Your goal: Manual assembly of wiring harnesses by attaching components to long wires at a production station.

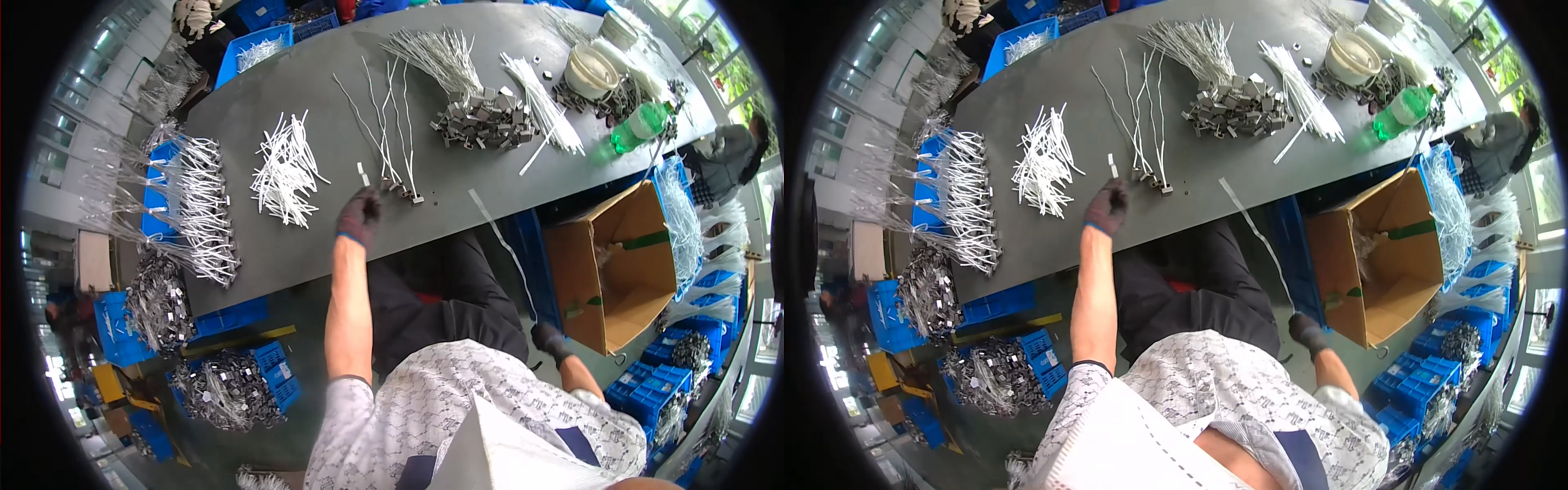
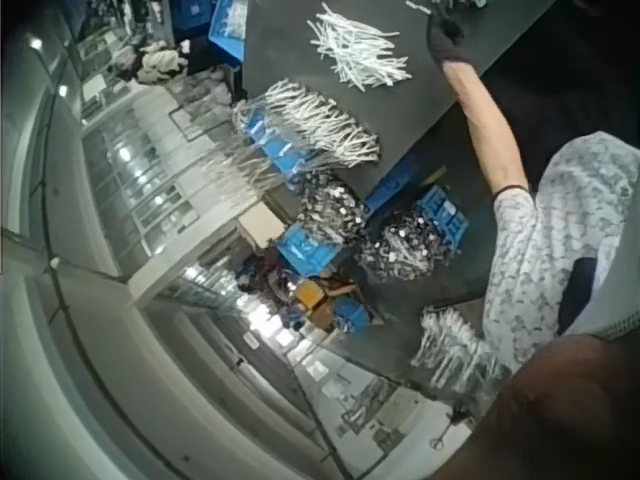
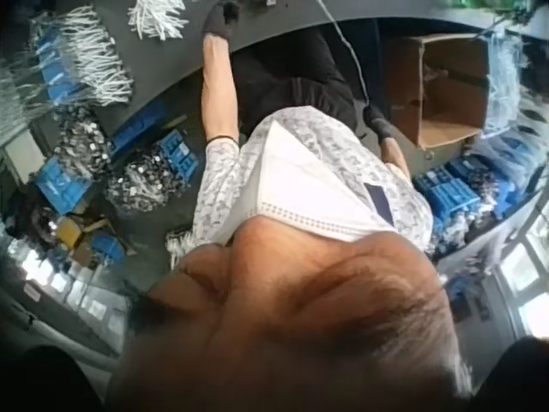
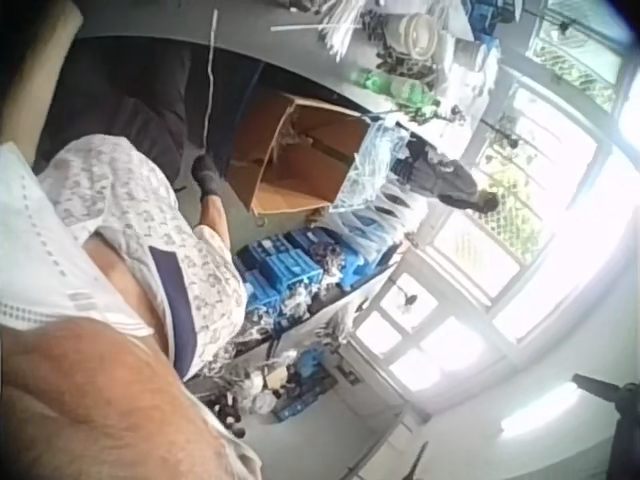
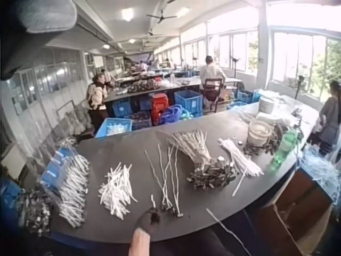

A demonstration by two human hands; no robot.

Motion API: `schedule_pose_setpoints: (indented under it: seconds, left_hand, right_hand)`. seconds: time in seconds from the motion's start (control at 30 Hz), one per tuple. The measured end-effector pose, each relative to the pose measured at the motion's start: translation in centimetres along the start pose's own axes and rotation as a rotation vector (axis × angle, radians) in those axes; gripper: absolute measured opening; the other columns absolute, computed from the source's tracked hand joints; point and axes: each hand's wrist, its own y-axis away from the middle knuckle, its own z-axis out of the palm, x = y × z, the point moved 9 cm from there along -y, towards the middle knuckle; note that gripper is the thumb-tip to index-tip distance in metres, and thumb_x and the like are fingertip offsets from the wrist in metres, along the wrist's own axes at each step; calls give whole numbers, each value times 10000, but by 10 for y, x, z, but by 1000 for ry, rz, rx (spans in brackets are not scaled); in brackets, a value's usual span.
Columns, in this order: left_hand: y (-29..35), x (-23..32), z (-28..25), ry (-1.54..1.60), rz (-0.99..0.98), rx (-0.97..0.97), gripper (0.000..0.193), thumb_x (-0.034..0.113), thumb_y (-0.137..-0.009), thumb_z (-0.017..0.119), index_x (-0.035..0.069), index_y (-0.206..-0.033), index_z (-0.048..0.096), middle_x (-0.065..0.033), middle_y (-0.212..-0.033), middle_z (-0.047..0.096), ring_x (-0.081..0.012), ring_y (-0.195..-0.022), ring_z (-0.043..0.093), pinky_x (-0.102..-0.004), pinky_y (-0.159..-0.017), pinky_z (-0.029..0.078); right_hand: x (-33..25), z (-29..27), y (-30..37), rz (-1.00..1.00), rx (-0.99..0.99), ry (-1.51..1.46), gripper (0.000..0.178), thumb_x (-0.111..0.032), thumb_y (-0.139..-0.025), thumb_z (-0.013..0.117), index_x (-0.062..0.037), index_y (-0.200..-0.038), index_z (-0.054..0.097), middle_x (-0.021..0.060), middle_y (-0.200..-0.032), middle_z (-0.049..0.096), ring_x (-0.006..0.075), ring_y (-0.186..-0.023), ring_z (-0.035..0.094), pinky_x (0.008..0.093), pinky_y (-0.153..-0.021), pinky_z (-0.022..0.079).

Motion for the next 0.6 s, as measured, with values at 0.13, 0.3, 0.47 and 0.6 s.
schedule_pose_setpoints:
  seconds: [0.13, 0.3, 0.47, 0.6]
  left_hand:
    - [-30, -62, 75, -318, 172, -191, 83, 131, -953, 661, 58, -992, 656, -94, -908, 721, -212, -786, 709, -337, -719, 595]
    - [-48, -105, 152, -48, 191, 8, 111, 157, -969, 630, 54, -1010, 624, -115, -873, 716, -240, -685, 706, -391, -649, 622]
    - [10, -23, 180, 13, 682, 142, 126, 137, -1008, 569, 20, -962, 580, -123, -787, 686, -249, -645, 691, -396, -603, 611]
    - [44, -6, 198, -106, 819, 161, 143, 128, -1006, 565, 1, -941, 570, -140, -800, 689, -208, -646, 684, -378, -602, 601]
  right_hand:
    - [-34, -112, 0, 167, 527, -628, 209, -198, -952, 560, -36, -967, 692, 269, -931, 685, 464, -940, 660, 512, -754, 512]
    - [-63, -228, -50, 62, 596, -465, 194, -189, -926, 573, -37, -984, 681, 250, -935, 693, 456, -962, 661, 512, -780, 530]
    - [-26, -211, -46, 200, 454, -393, 199, -196, -917, 570, -46, -986, 682, 228, -955, 708, 437, -954, 677, 513, -779, 547]
    - [-23, -194, -47, 173, 374, -351, 173, -164, -912, 560, -52, -970, 678, 217, -936, 711, 427, -941, 686, 512, -775, 555]
